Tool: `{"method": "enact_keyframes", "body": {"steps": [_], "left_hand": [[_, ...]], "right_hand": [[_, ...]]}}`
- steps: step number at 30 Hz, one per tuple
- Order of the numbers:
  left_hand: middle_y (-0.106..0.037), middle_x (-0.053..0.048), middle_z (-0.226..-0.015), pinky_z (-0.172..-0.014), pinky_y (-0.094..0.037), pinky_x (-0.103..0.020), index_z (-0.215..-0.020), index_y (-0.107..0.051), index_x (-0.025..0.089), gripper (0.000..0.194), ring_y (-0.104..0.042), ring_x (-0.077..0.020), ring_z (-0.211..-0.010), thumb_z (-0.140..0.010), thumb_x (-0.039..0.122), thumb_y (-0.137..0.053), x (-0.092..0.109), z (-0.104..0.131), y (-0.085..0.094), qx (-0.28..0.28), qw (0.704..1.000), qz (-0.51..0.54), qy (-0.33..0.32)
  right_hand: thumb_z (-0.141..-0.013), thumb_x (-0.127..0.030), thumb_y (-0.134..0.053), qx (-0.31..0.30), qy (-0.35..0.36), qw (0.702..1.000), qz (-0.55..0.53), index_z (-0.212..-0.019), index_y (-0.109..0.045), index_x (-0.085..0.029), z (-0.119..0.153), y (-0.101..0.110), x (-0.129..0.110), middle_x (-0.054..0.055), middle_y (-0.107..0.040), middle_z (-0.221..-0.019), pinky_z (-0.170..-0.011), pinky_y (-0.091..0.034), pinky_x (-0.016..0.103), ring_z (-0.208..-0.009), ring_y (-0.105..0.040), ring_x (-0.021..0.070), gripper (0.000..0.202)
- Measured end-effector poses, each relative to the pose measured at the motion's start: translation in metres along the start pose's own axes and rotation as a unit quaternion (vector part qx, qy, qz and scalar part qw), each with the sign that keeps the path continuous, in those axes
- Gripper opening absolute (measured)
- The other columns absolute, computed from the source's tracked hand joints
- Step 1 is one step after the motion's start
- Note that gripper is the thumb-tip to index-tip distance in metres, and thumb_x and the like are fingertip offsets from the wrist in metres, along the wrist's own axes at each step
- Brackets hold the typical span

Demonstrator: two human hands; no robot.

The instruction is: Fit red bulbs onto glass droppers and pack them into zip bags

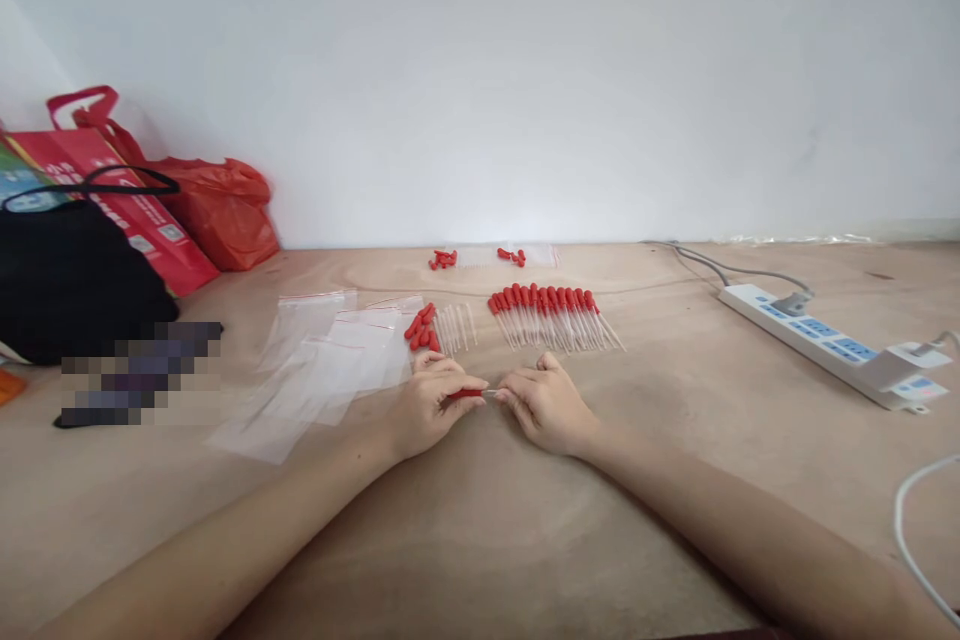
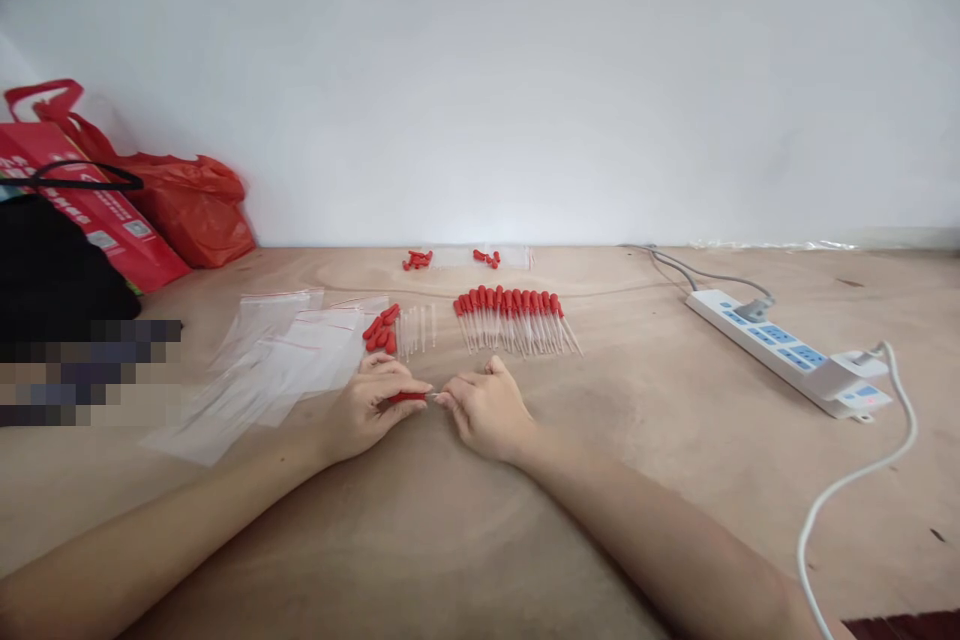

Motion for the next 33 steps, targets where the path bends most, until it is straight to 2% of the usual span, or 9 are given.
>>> {"method": "enact_keyframes", "body": {"steps": [4, 8, 11, 12, 15, 19, 22, 27, 33], "left_hand": [[-0.061, 0.002, -0.064, -0.082, -0.030, -0.035, -0.077, -0.061, 0.020, 0.009, -0.055, -0.0117, -0.064, -0.079, 0.025, -0.054, -0.001, 0.001, 0.003, -0.002, 1.000, -0.019, 0.010], [-0.059, 0.003, -0.059, -0.083, -0.028, -0.035, -0.071, -0.061, 0.020, 0.014, -0.053, -0.0109, -0.059, -0.080, 0.028, -0.053, 0.003, 0.002, 0.002, 0.003, 0.999, -0.038, -0.007], [-0.062, 0.002, -0.067, -0.084, -0.028, -0.036, -0.081, -0.059, 0.021, 0.015, -0.055, -0.0136, -0.067, -0.077, 0.036, -0.057, -0.004, 0.002, -0.001, -0.014, 0.998, -0.054, 0.026], [-0.063, 0.001, -0.074, -0.085, -0.027, -0.037, -0.090, -0.057, 0.022, 0.026, -0.055, -0.0159, -0.073, -0.073, 0.041, -0.060, -0.009, 0.003, 0.000, -0.017, 0.997, -0.064, 0.047], [-0.061, -0.005, -0.095, -0.087, -0.025, -0.040, -0.113, -0.043, 0.022, 0.067, -0.052, -0.0236, -0.092, -0.059, 0.052, -0.068, -0.028, 0.006, 0.009, -0.005, 0.987, -0.110, 0.119], [-0.059, -0.006, -0.098, -0.086, -0.024, -0.042, -0.109, -0.045, 0.022, 0.050, -0.050, -0.0256, -0.095, -0.067, 0.040, -0.065, -0.052, 0.010, 0.027, 0.025, 0.965, -0.186, 0.185], [-0.059, -0.007, -0.099, -0.085, -0.025, -0.043, -0.106, -0.048, 0.021, 0.043, -0.049, -0.0261, -0.095, -0.068, 0.033, -0.064, -0.068, 0.013, 0.037, 0.042, 0.947, -0.223, 0.226], [-0.057, -0.006, -0.099, -0.084, -0.024, -0.044, -0.101, -0.051, 0.022, 0.045, -0.046, -0.0273, -0.097, -0.064, 0.042, -0.066, -0.080, 0.015, 0.038, 0.028, 0.935, -0.234, 0.264], [-0.056, -0.005, -0.100, -0.085, -0.023, -0.044, -0.095, -0.054, 0.024, 0.043, -0.044, -0.0267, -0.099, -0.062, 0.049, -0.065, -0.082, 0.016, 0.034, 0.009, 0.935, -0.233, 0.268]], "right_hand": [[-0.087, -0.022, -0.036, 0.008, 0.012, 1.000, 0.014, -0.084, -0.060, -0.018, 0.000, 0.008, -0.003, 0.002, -0.061, -0.077, -0.065, -0.018, 0.029, -0.065, -0.044, 0.0111, 0.024], [-0.083, -0.024, -0.043, 0.026, 0.025, 0.998, 0.053, -0.079, -0.063, -0.019, 0.000, 0.014, -0.009, 0.003, -0.059, -0.078, -0.065, -0.018, 0.030, -0.074, -0.043, 0.0145, 0.021], [-0.083, -0.026, -0.045, 0.023, 0.020, 0.998, 0.063, -0.078, -0.063, -0.020, 0.001, 0.013, -0.011, 0.003, -0.060, -0.075, -0.064, -0.019, 0.030, -0.072, -0.043, 0.0142, 0.020], [-0.082, -0.026, -0.045, 0.027, 0.010, 0.998, 0.063, -0.079, -0.063, -0.020, 0.001, 0.014, -0.010, 0.003, -0.061, -0.075, -0.064, -0.019, 0.030, -0.071, -0.044, 0.0142, 0.020], [-0.082, -0.025, -0.043, 0.074, -0.077, 0.992, 0.060, -0.080, -0.063, -0.020, 0.000, 0.027, 0.016, 0.004, -0.062, -0.076, -0.066, -0.022, 0.030, -0.074, -0.048, 0.0152, 0.021], [-0.082, -0.027, -0.038, 0.143, -0.278, 0.949, 0.049, -0.081, -0.062, -0.019, 0.003, 0.049, 0.084, 0.005, -0.065, -0.079, -0.071, -0.028, 0.030, -0.077, -0.054, 0.0180, 0.025], [-0.080, -0.028, -0.038, 0.147, -0.369, 0.915, 0.066, -0.087, -0.061, -0.019, 0.003, 0.052, 0.121, 0.005, -0.065, -0.081, -0.076, -0.029, 0.033, -0.080, -0.056, 0.0194, 0.025], [-0.078, -0.026, -0.041, 0.118, -0.426, 0.890, 0.110, -0.093, -0.058, -0.017, 0.000, 0.043, 0.148, 0.007, -0.065, -0.081, -0.078, -0.027, 0.037, -0.084, -0.057, 0.0220, 0.024], [-0.077, -0.031, -0.043, 0.109, -0.419, 0.892, 0.130, -0.090, -0.055, -0.017, -0.001, 0.038, 0.152, 0.008, -0.064, -0.080, -0.075, -0.027, 0.035, -0.081, -0.056, 0.0227, 0.022]]}}
Point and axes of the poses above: each hand's wrist, its own z-axis away from the middle knuckle, its own y-axis out of the back of the hand, x = y × z, the point moved 10 cm from there along -z, towards the middle knuckle
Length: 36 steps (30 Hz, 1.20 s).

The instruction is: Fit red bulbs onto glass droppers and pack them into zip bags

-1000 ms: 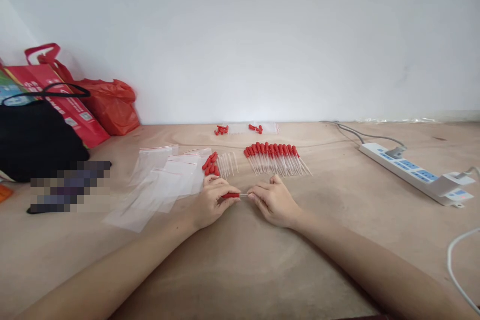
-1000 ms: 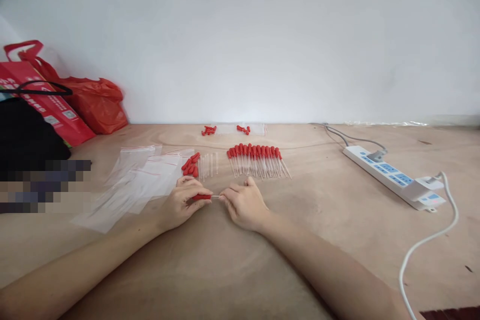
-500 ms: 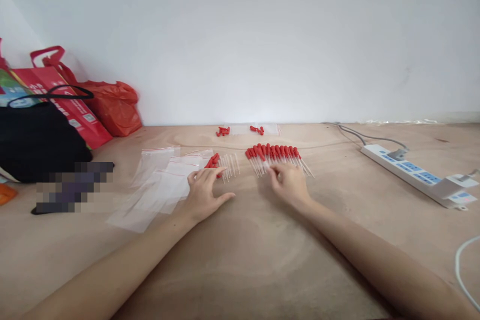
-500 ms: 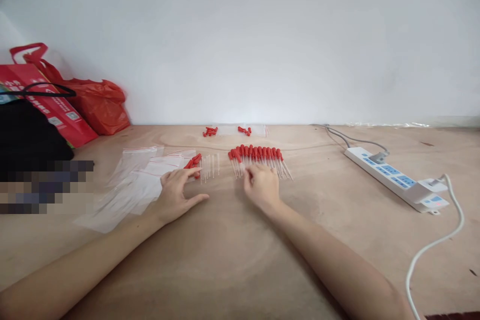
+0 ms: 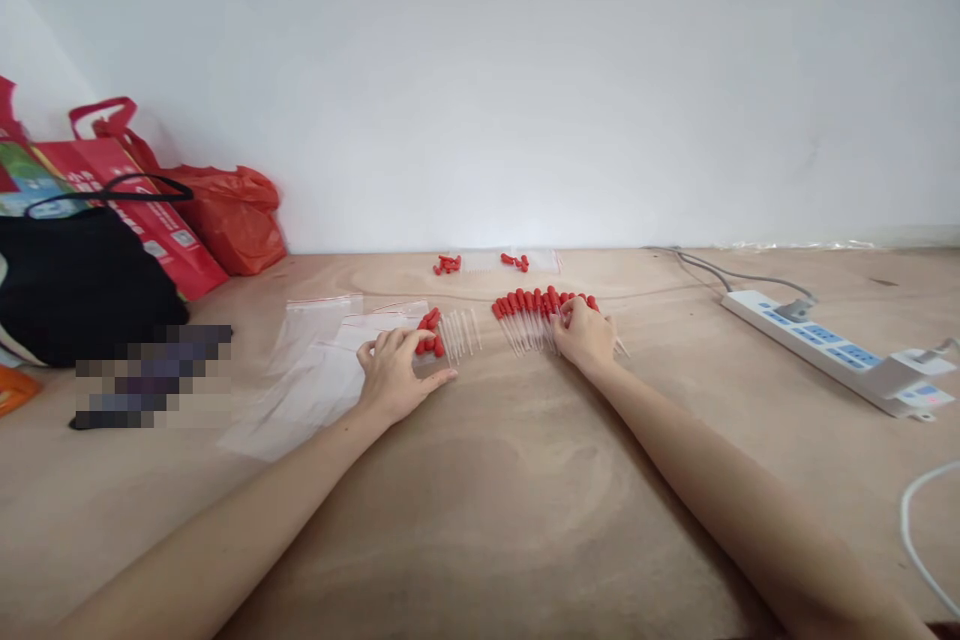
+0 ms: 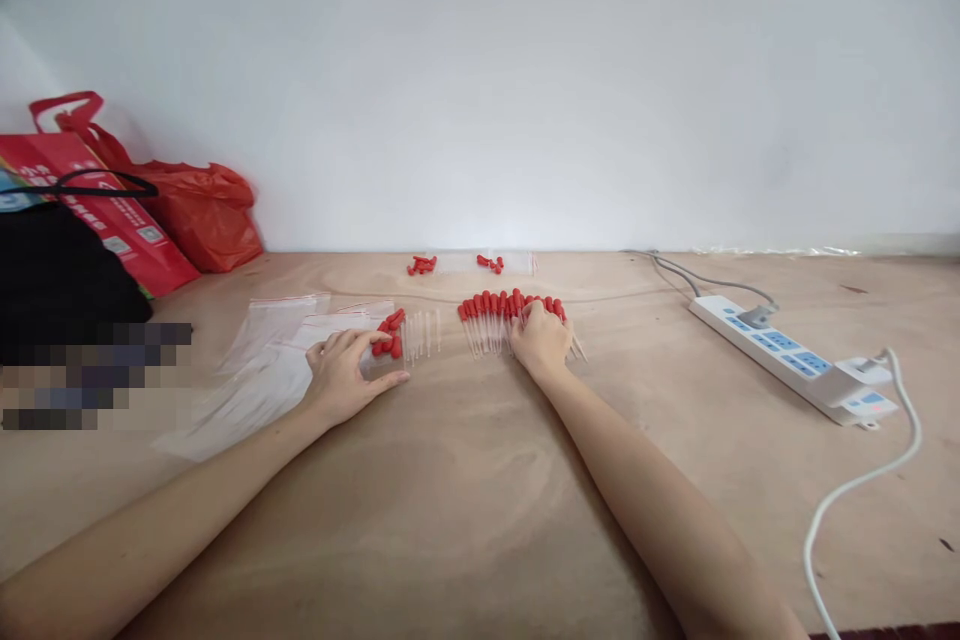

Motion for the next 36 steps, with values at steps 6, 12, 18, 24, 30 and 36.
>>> {"method": "enact_keyframes", "body": {"steps": [6, 12, 18, 24, 30, 36], "left_hand": [[-0.055, -0.005, -0.095, -0.083, -0.024, -0.042, -0.088, -0.057, 0.024, 0.037, -0.046, -0.0253, -0.096, -0.063, 0.050, -0.064, 0.000, -0.001, -0.002, 0.001, 1.000, -0.009, 0.005], [-0.058, -0.005, -0.090, -0.078, -0.026, -0.040, -0.086, -0.058, 0.022, 0.026, -0.049, -0.0246, -0.091, -0.076, 0.046, -0.053, 0.000, -0.009, -0.002, 0.031, 0.999, -0.038, -0.005], [-0.058, -0.006, -0.085, -0.075, -0.028, -0.041, -0.081, -0.057, 0.020, 0.023, -0.050, -0.0259, -0.089, -0.075, 0.041, -0.055, -0.005, -0.011, -0.008, 0.010, 0.999, -0.050, 0.011], [-0.060, -0.005, -0.084, -0.076, -0.028, -0.041, -0.076, -0.056, 0.020, 0.016, -0.051, -0.0254, -0.088, -0.076, 0.035, -0.052, -0.002, -0.010, -0.006, 0.026, 0.997, -0.075, 0.003], [-0.061, -0.005, -0.081, -0.076, -0.028, -0.040, -0.078, -0.055, 0.019, 0.012, -0.052, -0.0243, -0.085, -0.079, 0.029, -0.048, 0.001, -0.004, 0.008, 0.076, 0.996, -0.048, -0.004], [-0.060, -0.003, -0.079, -0.079, -0.028, -0.037, -0.079, -0.055, 0.019, 0.011, -0.053, -0.0197, -0.082, -0.080, 0.027, -0.047, 0.040, 0.013, 0.012, 0.039, 0.988, 0.037, -0.147]], "right_hand": [[-0.079, -0.029, -0.041, 0.035, 0.136, 0.990, -0.009, -0.086, -0.056, -0.017, 0.018, 0.009, -0.056, 0.008, -0.064, -0.084, -0.075, -0.024, 0.033, -0.083, -0.054, 0.0210, 0.020], [-0.077, -0.024, -0.042, -0.032, 0.157, 0.987, -0.027, -0.091, -0.056, -0.017, 0.031, -0.023, -0.115, 0.009, -0.062, -0.092, -0.074, -0.027, 0.032, -0.089, -0.053, 0.0219, 0.021], [-0.076, -0.021, -0.044, -0.073, 0.080, 0.994, -0.017, -0.097, -0.052, -0.009, 0.023, -0.047, -0.131, 0.016, -0.062, -0.093, -0.074, -0.030, 0.034, -0.090, -0.055, 0.0245, 0.025], [-0.077, -0.011, -0.041, -0.092, 0.072, 0.993, 0.013, -0.098, -0.051, -0.006, 0.023, -0.055, -0.136, 0.020, -0.061, -0.093, -0.075, -0.030, 0.033, -0.090, -0.055, 0.0238, 0.024], [-0.081, -0.014, -0.038, -0.053, 0.105, 0.993, 0.017, -0.099, -0.054, -0.007, 0.030, -0.039, -0.129, 0.019, -0.057, -0.094, -0.071, -0.030, 0.033, -0.088, -0.051, 0.0246, 0.024], [-0.083, -0.016, -0.037, 0.034, 0.243, 0.969, -0.034, -0.099, -0.056, -0.016, 0.068, 0.004, -0.088, 0.011, -0.055, -0.088, -0.071, -0.029, 0.033, -0.085, -0.046, 0.0222, 0.025]]}}
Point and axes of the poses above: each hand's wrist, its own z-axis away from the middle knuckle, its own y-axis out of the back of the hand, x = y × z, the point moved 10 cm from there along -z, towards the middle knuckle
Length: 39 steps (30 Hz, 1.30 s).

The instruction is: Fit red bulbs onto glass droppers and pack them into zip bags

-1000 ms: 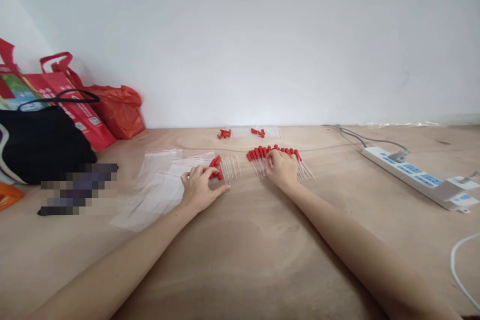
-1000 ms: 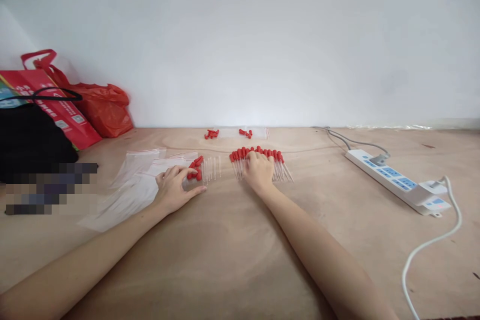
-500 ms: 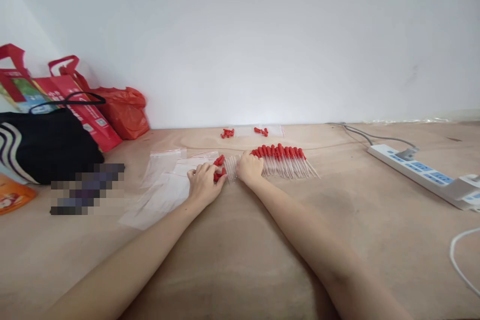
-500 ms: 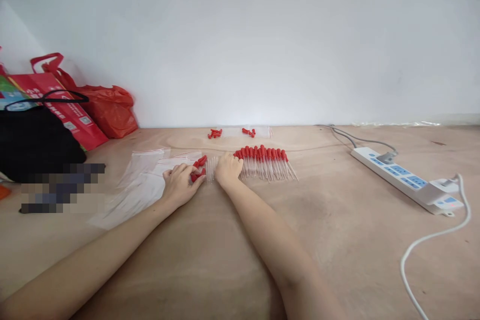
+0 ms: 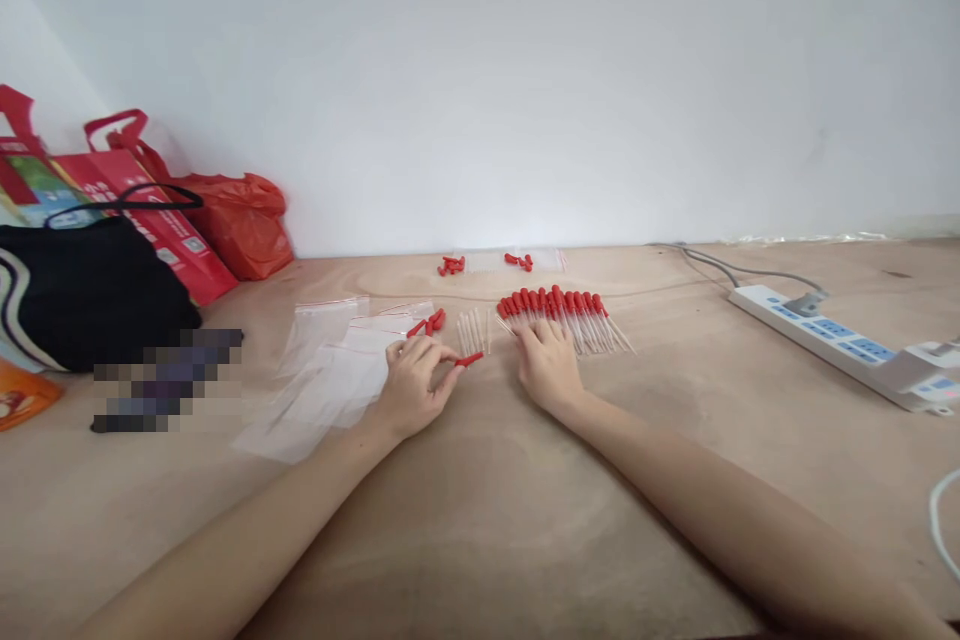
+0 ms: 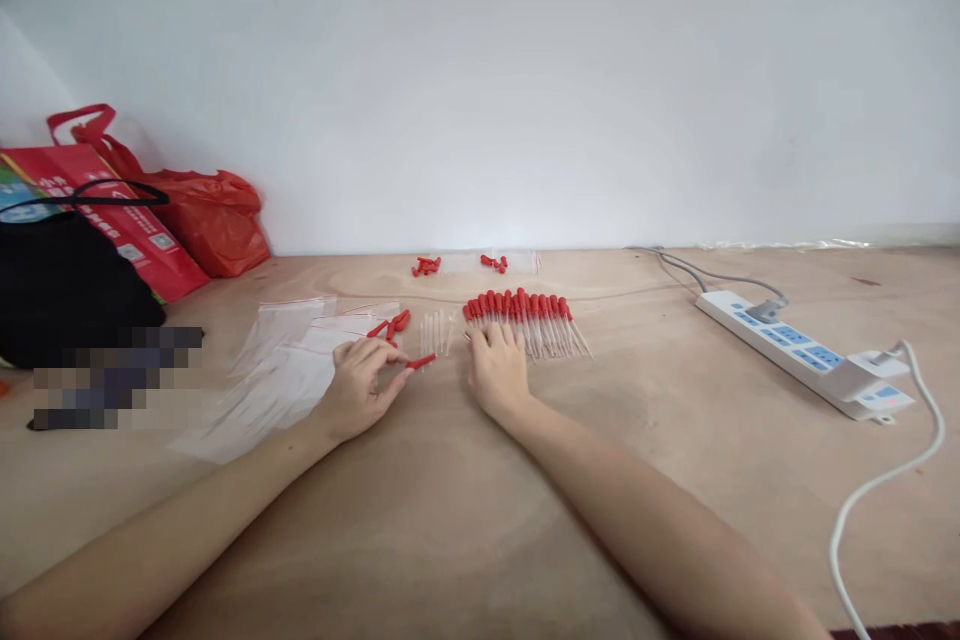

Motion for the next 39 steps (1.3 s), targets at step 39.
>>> {"method": "enact_keyframes", "body": {"steps": [39], "left_hand": [[-0.063, 0.003, -0.070, -0.089, -0.015, -0.041, -0.082, -0.056, 0.020, 0.018, -0.055, -0.0144, -0.074, -0.087, 0.021, -0.039, 0.056, 0.003, -0.017, -0.058, 0.986, 0.135, -0.079]], "right_hand": [[-0.084, -0.019, -0.043, -0.032, 0.206, 0.959, -0.191, -0.089, -0.057, -0.018, 0.048, 0.032, -0.011, 0.004, -0.061, -0.082, -0.069, -0.031, 0.028, -0.076, -0.053, 0.0130, 0.015]]}}
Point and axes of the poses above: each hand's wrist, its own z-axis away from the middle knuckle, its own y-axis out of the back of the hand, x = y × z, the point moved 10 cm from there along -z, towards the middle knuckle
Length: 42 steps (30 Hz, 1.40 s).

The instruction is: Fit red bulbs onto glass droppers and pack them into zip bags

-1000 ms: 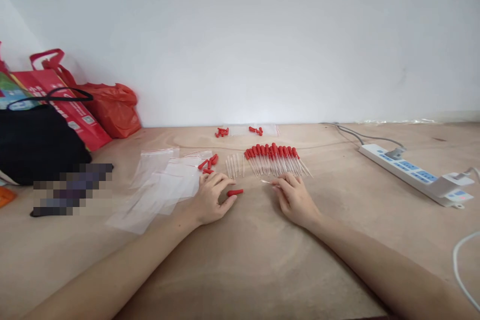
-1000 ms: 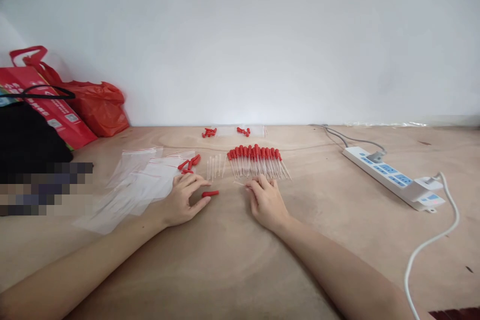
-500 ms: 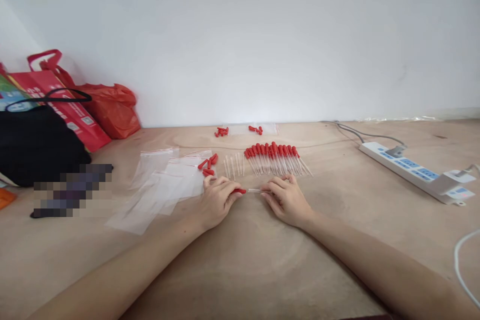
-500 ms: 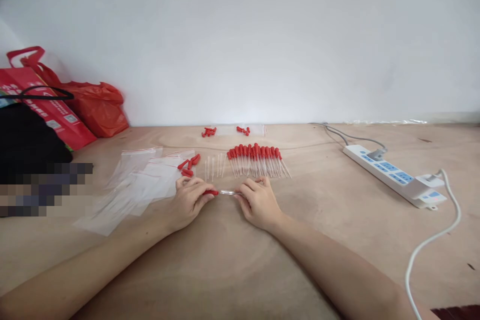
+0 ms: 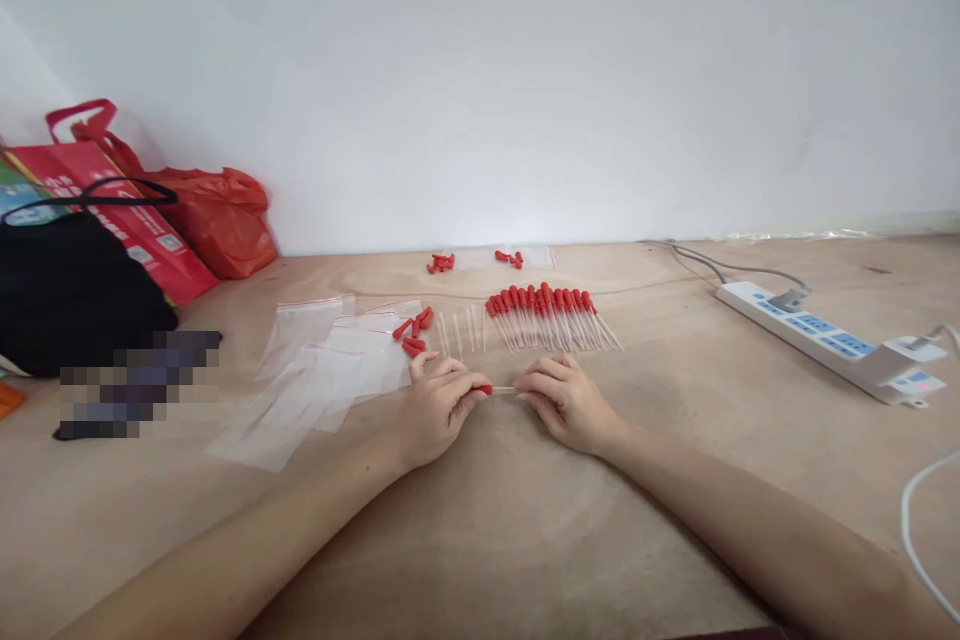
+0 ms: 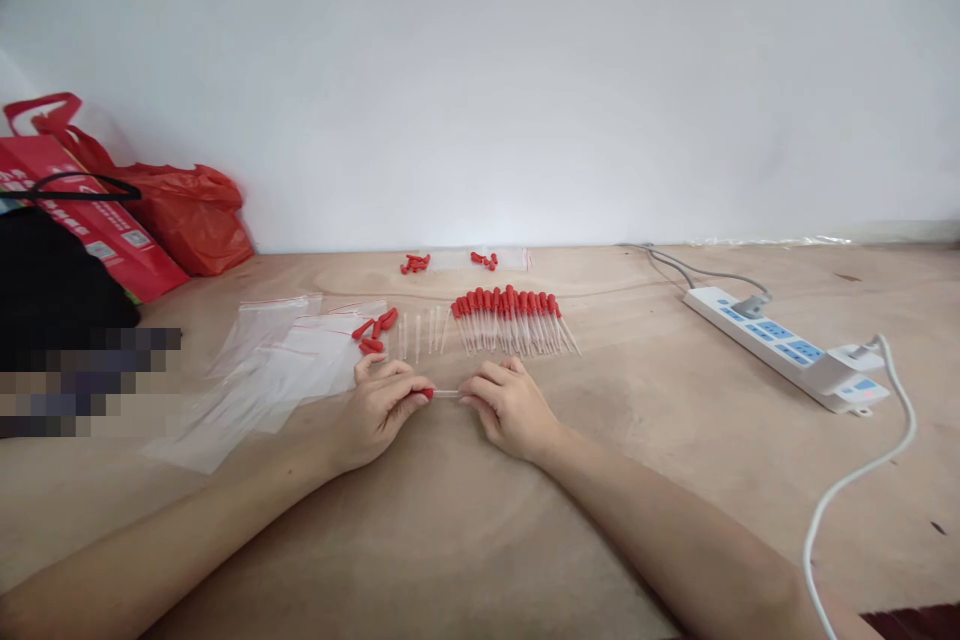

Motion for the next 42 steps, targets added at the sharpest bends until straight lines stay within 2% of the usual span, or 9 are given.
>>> {"method": "enact_keyframes", "body": {"steps": [6, 18, 25, 42], "left_hand": [[-0.062, 0.002, -0.066, -0.088, -0.016, -0.042, -0.079, -0.058, 0.020, 0.018, -0.054, -0.0145, -0.071, -0.086, 0.025, -0.042, 0.009, 0.001, 0.005, 0.007, 1.000, 0.009, -0.024], [-0.064, 0.002, -0.066, -0.091, -0.016, -0.043, -0.078, -0.060, 0.020, 0.018, -0.054, -0.0147, -0.071, -0.085, 0.025, -0.044, 0.007, 0.003, 0.001, -0.008, 1.000, -0.005, -0.026], [-0.064, 0.002, -0.067, -0.092, -0.014, -0.043, -0.078, -0.059, 0.020, 0.017, -0.055, -0.0149, -0.072, -0.085, 0.024, -0.044, 0.006, 0.002, -0.003, -0.025, 0.999, -0.011, -0.021], [-0.062, 0.001, -0.067, -0.088, -0.019, -0.041, -0.078, -0.058, 0.018, 0.018, -0.055, -0.0139, -0.070, -0.083, 0.023, -0.041, 0.011, 0.000, -0.005, -0.047, 0.998, -0.012, -0.028]], "right_hand": [[-0.083, -0.017, -0.045, 0.010, 0.018, 1.000, -0.004, -0.094, -0.060, -0.019, -0.001, 0.001, 0.002, 0.003, -0.062, -0.083, -0.068, -0.029, 0.028, -0.072, -0.053, 0.0116, 0.019], [-0.081, -0.015, -0.044, -0.040, 0.002, 0.998, 0.055, -0.086, -0.062, -0.019, -0.004, -0.003, -0.003, 0.002, -0.062, -0.078, -0.067, -0.021, 0.031, -0.062, -0.049, 0.0093, 0.019], [-0.081, -0.013, -0.042, -0.051, 0.008, 0.996, 0.077, -0.081, -0.062, -0.019, -0.005, -0.007, -0.005, 0.000, -0.060, -0.074, -0.066, -0.020, 0.031, -0.060, -0.045, 0.0090, 0.020], [-0.083, -0.015, -0.036, -0.048, 0.013, 0.994, 0.102, -0.072, -0.057, -0.015, -0.008, -0.013, -0.014, 0.002, -0.055, -0.065, -0.062, -0.020, 0.030, -0.053, -0.035, 0.0103, 0.024]]}}
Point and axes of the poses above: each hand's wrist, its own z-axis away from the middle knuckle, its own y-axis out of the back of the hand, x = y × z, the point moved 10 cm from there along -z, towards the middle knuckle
